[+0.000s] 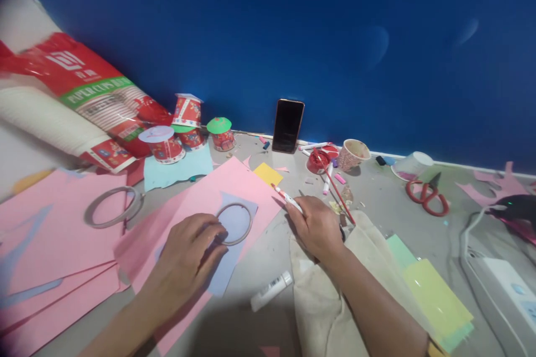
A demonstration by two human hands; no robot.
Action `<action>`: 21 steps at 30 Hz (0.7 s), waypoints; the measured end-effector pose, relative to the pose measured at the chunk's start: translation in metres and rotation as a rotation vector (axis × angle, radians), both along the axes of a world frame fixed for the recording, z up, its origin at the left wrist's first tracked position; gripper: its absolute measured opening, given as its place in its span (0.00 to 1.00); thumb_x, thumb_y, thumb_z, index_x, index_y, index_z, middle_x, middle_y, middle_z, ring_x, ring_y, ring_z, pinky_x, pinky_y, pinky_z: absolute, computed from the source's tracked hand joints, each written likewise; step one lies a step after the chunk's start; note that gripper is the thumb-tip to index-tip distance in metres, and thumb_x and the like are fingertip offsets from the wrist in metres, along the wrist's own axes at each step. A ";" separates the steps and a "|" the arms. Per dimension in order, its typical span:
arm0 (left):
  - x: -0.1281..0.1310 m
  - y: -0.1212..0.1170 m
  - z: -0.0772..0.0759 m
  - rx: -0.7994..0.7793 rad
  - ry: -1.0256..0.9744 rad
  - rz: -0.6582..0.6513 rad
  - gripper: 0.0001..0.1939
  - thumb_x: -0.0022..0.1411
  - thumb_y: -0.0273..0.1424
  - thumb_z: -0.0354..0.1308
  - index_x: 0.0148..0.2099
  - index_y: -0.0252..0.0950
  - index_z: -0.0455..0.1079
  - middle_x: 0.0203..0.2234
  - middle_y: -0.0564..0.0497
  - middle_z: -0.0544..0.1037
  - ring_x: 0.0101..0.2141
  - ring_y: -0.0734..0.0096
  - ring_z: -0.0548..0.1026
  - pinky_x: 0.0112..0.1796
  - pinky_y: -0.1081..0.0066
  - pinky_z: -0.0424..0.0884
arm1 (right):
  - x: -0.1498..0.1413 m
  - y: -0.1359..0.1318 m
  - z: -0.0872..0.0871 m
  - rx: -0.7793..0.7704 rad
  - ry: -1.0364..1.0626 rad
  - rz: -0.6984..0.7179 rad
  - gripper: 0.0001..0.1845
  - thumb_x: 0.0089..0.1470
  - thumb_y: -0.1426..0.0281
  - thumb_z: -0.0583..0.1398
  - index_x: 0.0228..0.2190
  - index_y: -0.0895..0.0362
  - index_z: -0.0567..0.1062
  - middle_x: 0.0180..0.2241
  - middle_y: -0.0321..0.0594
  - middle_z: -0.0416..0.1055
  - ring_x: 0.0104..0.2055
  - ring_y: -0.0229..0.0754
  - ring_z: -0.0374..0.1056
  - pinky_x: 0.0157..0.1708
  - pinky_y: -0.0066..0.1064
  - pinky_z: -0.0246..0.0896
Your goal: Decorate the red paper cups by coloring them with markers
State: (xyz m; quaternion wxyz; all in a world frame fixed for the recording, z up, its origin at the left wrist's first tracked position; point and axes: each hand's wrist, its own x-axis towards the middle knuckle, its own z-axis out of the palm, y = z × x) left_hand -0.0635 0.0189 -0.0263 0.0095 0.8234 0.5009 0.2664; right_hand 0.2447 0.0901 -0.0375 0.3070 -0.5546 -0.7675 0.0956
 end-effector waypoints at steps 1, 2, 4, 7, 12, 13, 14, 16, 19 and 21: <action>0.000 -0.001 0.000 -0.011 0.003 0.001 0.06 0.77 0.25 0.55 0.49 0.40 0.71 0.47 0.43 0.79 0.46 0.51 0.78 0.46 0.54 0.71 | 0.000 -0.001 0.000 0.005 0.015 0.005 0.32 0.78 0.48 0.51 0.34 0.53 0.83 0.32 0.44 0.83 0.36 0.48 0.79 0.38 0.35 0.63; 0.000 -0.003 0.001 -0.023 0.012 -0.002 0.06 0.76 0.24 0.56 0.49 0.40 0.71 0.47 0.43 0.79 0.47 0.51 0.78 0.46 0.53 0.72 | 0.000 -0.001 0.000 0.011 0.025 0.008 0.32 0.78 0.47 0.52 0.35 0.53 0.83 0.33 0.44 0.84 0.35 0.48 0.79 0.37 0.35 0.63; 0.000 -0.005 0.000 -0.049 0.029 0.010 0.07 0.75 0.24 0.58 0.50 0.40 0.72 0.51 0.42 0.79 0.50 0.48 0.78 0.48 0.52 0.73 | 0.002 -0.002 -0.001 0.015 0.036 0.017 0.32 0.77 0.46 0.52 0.35 0.53 0.83 0.33 0.43 0.85 0.35 0.48 0.80 0.37 0.35 0.65; 0.001 -0.005 -0.001 -0.117 0.040 0.059 0.08 0.73 0.24 0.61 0.52 0.39 0.74 0.55 0.40 0.79 0.54 0.45 0.78 0.50 0.50 0.75 | 0.003 -0.001 -0.003 0.019 0.047 0.031 0.31 0.77 0.45 0.52 0.37 0.53 0.84 0.33 0.43 0.85 0.35 0.48 0.81 0.36 0.35 0.66; 0.007 -0.006 0.007 -0.274 0.071 0.112 0.07 0.71 0.23 0.62 0.48 0.39 0.75 0.54 0.41 0.81 0.51 0.47 0.80 0.51 0.49 0.78 | 0.007 0.001 -0.004 -0.014 0.028 0.040 0.34 0.75 0.41 0.52 0.35 0.51 0.85 0.31 0.43 0.85 0.33 0.49 0.82 0.34 0.34 0.69; 0.008 -0.008 0.010 -0.293 0.063 0.118 0.07 0.71 0.22 0.62 0.47 0.38 0.76 0.54 0.41 0.81 0.51 0.47 0.80 0.51 0.49 0.78 | 0.008 0.002 -0.005 -0.025 0.025 0.037 0.35 0.74 0.40 0.52 0.35 0.51 0.85 0.31 0.43 0.85 0.32 0.50 0.82 0.33 0.34 0.69; 0.008 -0.011 0.013 -0.305 0.040 0.120 0.08 0.71 0.21 0.61 0.48 0.38 0.76 0.55 0.41 0.81 0.52 0.48 0.80 0.53 0.49 0.78 | 0.010 0.003 -0.006 -0.036 0.021 0.031 0.35 0.74 0.40 0.51 0.36 0.51 0.85 0.31 0.43 0.86 0.32 0.50 0.82 0.33 0.34 0.70; 0.005 -0.021 0.022 -0.327 -0.049 0.110 0.11 0.72 0.20 0.59 0.51 0.39 0.77 0.57 0.41 0.80 0.56 0.49 0.79 0.57 0.49 0.76 | 0.014 0.005 -0.009 -0.099 -0.003 0.041 0.34 0.72 0.40 0.52 0.37 0.50 0.86 0.34 0.44 0.88 0.34 0.50 0.84 0.33 0.33 0.72; -0.004 -0.041 0.037 -0.447 -0.213 0.058 0.14 0.71 0.24 0.62 0.55 0.44 0.78 0.57 0.46 0.83 0.57 0.53 0.80 0.58 0.56 0.76 | 0.021 0.008 -0.015 -0.160 -0.043 -0.050 0.35 0.71 0.39 0.51 0.41 0.49 0.88 0.40 0.46 0.90 0.35 0.53 0.85 0.30 0.34 0.73; -0.010 -0.054 0.049 -0.604 -0.269 0.035 0.12 0.68 0.28 0.67 0.51 0.49 0.80 0.48 0.51 0.87 0.48 0.56 0.84 0.49 0.62 0.79 | 0.025 0.010 -0.019 -0.213 -0.050 -0.044 0.34 0.69 0.39 0.52 0.42 0.48 0.88 0.41 0.46 0.90 0.35 0.54 0.86 0.29 0.33 0.73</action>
